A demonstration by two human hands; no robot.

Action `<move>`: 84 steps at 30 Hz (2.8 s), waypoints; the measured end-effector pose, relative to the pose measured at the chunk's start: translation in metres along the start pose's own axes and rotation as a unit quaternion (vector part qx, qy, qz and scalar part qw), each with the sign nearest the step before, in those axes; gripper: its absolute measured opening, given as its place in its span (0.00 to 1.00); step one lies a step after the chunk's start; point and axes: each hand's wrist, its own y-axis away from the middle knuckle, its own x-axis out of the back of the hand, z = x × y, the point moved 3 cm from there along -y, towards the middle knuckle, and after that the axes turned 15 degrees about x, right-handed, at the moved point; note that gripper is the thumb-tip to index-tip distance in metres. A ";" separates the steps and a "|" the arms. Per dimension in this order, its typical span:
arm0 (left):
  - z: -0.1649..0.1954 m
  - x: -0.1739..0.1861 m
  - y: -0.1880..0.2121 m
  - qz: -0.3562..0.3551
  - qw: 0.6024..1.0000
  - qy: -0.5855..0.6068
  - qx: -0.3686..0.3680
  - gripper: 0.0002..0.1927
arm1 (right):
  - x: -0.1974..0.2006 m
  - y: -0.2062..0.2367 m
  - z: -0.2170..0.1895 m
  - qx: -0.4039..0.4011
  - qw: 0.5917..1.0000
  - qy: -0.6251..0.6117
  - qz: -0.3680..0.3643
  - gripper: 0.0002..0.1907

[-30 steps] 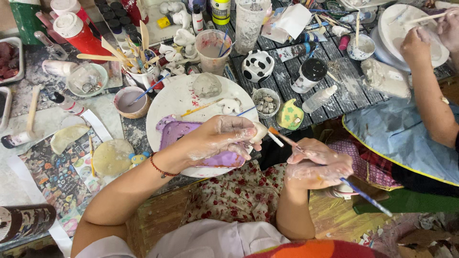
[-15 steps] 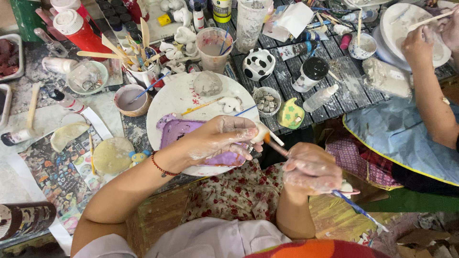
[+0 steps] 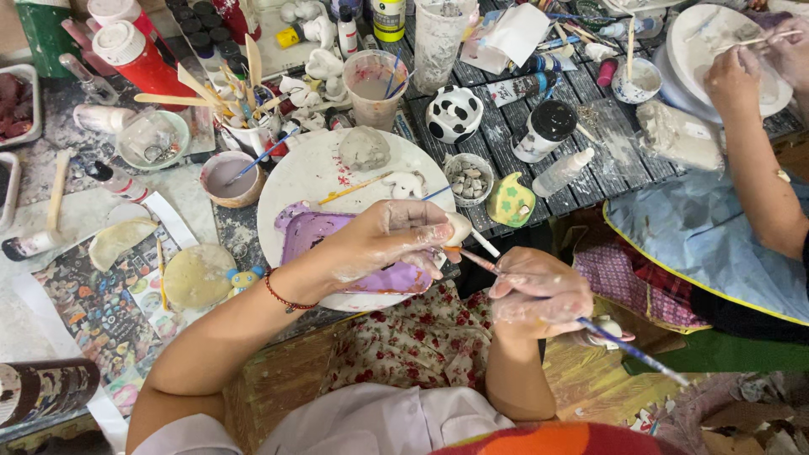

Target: The person paints a small white clay figurine with orange paint using a fine brush. They repeatedly dip the brush into a purple paint tray, apply paint to the figurine, and rotate it to cover different areas. The figurine is held in the left hand while the right hand applies the paint.

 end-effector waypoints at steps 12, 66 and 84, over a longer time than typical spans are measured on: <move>0.001 0.004 -0.002 0.049 0.997 0.029 -0.046 0.15 | 0.000 0.007 0.001 0.125 0.974 0.097 -0.159 0.19; 0.001 0.006 0.001 0.013 0.998 -0.017 -0.061 0.15 | 0.010 -0.001 0.004 -0.007 0.995 0.089 -0.048 0.26; 0.042 -0.017 0.041 0.225 0.824 -0.405 -0.327 0.18 | -0.039 -0.033 0.007 -0.141 0.969 0.129 -0.157 0.18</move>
